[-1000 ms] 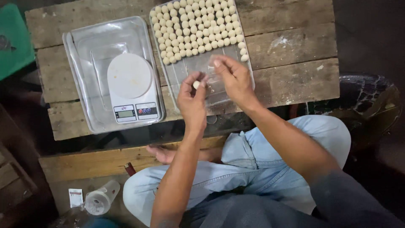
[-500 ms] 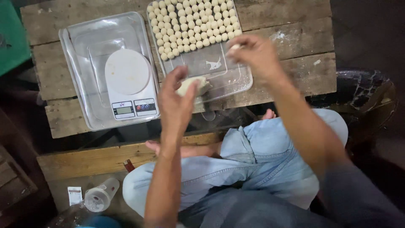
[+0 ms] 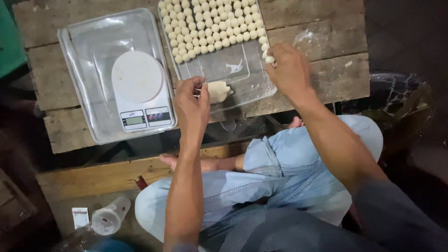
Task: The person sits on the floor and repeatedly takes small pieces of dough from a larger mass. They roll the dough between their palms to form small balls and place them on a tray. Occasionally, they weigh a piece of dough on a digital scale before rolling it.
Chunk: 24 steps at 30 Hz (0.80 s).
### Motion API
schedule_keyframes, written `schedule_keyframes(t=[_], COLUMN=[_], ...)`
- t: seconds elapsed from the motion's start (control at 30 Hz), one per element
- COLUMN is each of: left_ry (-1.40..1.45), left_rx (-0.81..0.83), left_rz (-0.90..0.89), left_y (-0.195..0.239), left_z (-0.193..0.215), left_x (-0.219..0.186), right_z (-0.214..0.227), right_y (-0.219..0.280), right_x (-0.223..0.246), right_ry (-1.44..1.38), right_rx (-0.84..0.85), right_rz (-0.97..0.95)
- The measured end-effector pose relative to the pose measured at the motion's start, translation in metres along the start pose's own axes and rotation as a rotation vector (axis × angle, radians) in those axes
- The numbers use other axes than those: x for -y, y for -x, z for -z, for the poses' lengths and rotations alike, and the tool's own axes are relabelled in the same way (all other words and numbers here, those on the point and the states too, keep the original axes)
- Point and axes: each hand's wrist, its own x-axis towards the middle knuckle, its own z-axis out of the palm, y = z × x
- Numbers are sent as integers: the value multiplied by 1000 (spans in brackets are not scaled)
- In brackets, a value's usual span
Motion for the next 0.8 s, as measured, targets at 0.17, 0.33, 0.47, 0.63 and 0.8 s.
schedule_keyframes(t=[0.17, 0.33, 0.47, 0.63, 0.8], left_ry=[-12, -7, -15, -25, -45], left_rx=[-4, 7, 17, 17, 21], left_rz=[33, 48, 51, 71, 86], left_y=[3, -1, 0, 0, 1], left_z=[0, 3, 3, 3, 3], left_x=[6, 0, 1, 3, 2], right_z=[-8, -16, -9, -29, -13], right_y=[2, -1, -2, 1, -3], right_x=[10, 3, 12, -7, 13], right_ry=[45, 99, 24, -40, -105], right_rx=[42, 77, 149, 83, 48], right_rz=[2, -64, -132, -97, -97])
